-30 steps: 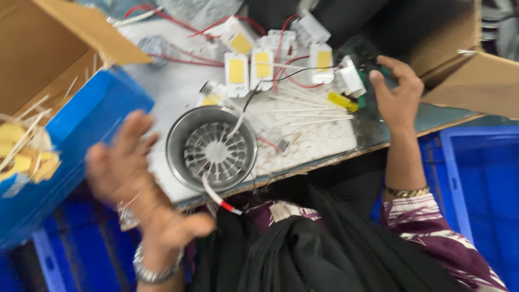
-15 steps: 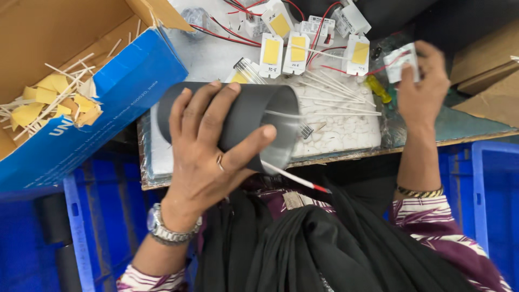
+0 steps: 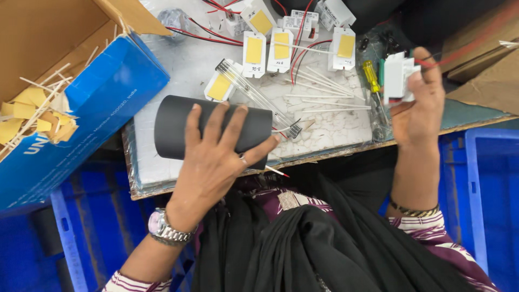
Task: The person assembles a cylindrical LED light fixture by hand. They connect wires to a driver unit, secure it inside a black cylindrical housing, and attach a circular metal base plate to complete the assembly.
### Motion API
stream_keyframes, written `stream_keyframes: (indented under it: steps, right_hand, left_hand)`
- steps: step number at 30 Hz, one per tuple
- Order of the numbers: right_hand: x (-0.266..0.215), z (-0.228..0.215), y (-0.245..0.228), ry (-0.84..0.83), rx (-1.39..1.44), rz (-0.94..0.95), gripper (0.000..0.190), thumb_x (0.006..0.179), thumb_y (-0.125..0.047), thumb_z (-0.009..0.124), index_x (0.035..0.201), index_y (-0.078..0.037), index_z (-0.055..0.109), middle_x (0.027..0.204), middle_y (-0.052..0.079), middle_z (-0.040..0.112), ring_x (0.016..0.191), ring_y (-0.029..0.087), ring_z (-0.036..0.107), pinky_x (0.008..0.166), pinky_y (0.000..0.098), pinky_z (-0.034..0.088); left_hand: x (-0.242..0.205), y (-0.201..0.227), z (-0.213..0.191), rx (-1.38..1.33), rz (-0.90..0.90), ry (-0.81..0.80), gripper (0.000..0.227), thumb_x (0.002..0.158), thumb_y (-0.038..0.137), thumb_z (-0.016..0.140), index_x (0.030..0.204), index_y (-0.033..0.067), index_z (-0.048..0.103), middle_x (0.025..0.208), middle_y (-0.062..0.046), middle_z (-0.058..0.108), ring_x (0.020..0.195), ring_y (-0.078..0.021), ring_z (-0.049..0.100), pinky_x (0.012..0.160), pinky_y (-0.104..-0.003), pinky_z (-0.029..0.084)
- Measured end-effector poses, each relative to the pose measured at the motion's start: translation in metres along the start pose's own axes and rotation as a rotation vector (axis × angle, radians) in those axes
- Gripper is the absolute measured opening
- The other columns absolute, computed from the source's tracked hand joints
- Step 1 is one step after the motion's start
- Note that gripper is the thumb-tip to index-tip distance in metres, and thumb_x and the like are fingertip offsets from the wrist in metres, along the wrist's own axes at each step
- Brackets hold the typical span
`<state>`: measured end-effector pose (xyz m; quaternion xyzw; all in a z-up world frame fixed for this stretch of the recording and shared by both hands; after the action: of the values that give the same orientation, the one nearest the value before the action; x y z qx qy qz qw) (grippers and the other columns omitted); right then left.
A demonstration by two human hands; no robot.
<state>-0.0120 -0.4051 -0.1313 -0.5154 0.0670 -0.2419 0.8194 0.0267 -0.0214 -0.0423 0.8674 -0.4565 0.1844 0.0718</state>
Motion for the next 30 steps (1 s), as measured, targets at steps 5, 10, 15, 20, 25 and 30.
stream_keyframes:
  steps: [5, 10, 15, 20, 25, 30]
  right_hand:
    - [-0.033, 0.039, 0.01, -0.178, 0.08, 0.134, 0.065, 0.102, -0.01, 0.069, 0.159, -0.005, 0.04, 0.127, 0.009, 0.064, 0.101, 0.019, 0.069, 0.087, 0.0343, 0.059]
    - [-0.064, 0.06, 0.025, -0.237, 0.007, 0.303, 0.076, 0.092, -0.003, 0.072, 0.16, -0.006, 0.037, 0.124, 0.01, 0.063, 0.099, 0.019, 0.069, 0.09, 0.0335, 0.057]
    - [-0.082, 0.073, 0.042, -0.249, -0.206, 0.352, 0.072, 0.089, -0.004, 0.072, 0.154, -0.003, 0.04, 0.123, 0.008, 0.063, 0.096, 0.017, 0.067, 0.084, 0.0318, 0.056]
    - [-0.105, 0.09, 0.035, -0.312, -0.637, 0.139, 0.068, 0.091, -0.009, 0.072, 0.152, -0.001, 0.044, 0.122, 0.01, 0.066, 0.108, 0.017, 0.063, 0.095, 0.0316, 0.051]
    - [-0.114, 0.129, 0.022, -0.544, -1.089, -0.103, 0.067, 0.079, -0.014, 0.075, 0.142, -0.004, 0.054, 0.124, 0.019, 0.066, 0.114, 0.03, 0.067, 0.098, 0.0397, 0.053]
    - [-0.093, 0.152, 0.034, -0.71, -1.09, -0.106, 0.069, 0.078, -0.015, 0.072, 0.143, -0.004, 0.053, 0.129, 0.019, 0.067, 0.113, 0.037, 0.062, 0.098, 0.0437, 0.051]
  left_hand:
    - [0.013, 0.016, 0.002, -0.153, 0.009, 0.016, 0.052, 0.078, 0.027, 0.065, 0.13, 0.0323, 0.066, 0.146, -0.01, 0.052, 0.139, -0.0416, 0.042, 0.108, -0.079, 0.01]
    - [0.001, 0.042, 0.024, -0.092, 0.277, -0.001, 0.018, 0.092, 0.021, 0.068, 0.107, 0.0159, 0.077, 0.138, 0.004, 0.063, 0.151, -0.0249, 0.04, 0.116, -0.078, 0.008]
    - [0.001, 0.033, 0.029, -0.174, 0.347, -0.014, 0.008, 0.092, 0.019, 0.07, 0.092, 0.0135, 0.076, 0.101, 0.004, 0.063, 0.147, -0.0246, 0.046, 0.117, -0.078, 0.013]
    - [0.013, 0.024, 0.022, -0.331, 0.275, 0.127, 0.008, 0.092, 0.016, 0.074, 0.099, 0.0126, 0.077, 0.094, 0.003, 0.066, 0.135, -0.0233, 0.056, 0.118, -0.077, 0.015]
    - [0.012, 0.026, 0.022, -0.476, 0.239, 0.216, 0.011, 0.092, 0.018, 0.081, 0.096, 0.01, 0.075, 0.094, 0.001, 0.069, 0.123, -0.0224, 0.061, 0.12, -0.074, 0.018]
    - [0.002, 0.03, 0.019, -0.458, 0.287, 0.197, 0.013, 0.092, 0.023, 0.081, 0.099, 0.0125, 0.076, 0.09, 0.0, 0.067, 0.121, -0.0224, 0.061, 0.121, -0.07, 0.021]
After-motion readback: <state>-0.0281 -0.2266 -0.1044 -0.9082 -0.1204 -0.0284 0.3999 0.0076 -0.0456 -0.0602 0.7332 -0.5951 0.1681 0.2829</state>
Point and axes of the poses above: each hand's wrist, its own x-axis towards the middle knuckle, its own z-axis out of the palm, y = z × x, the point moved 5 cm from there along x, towards the middle knuckle
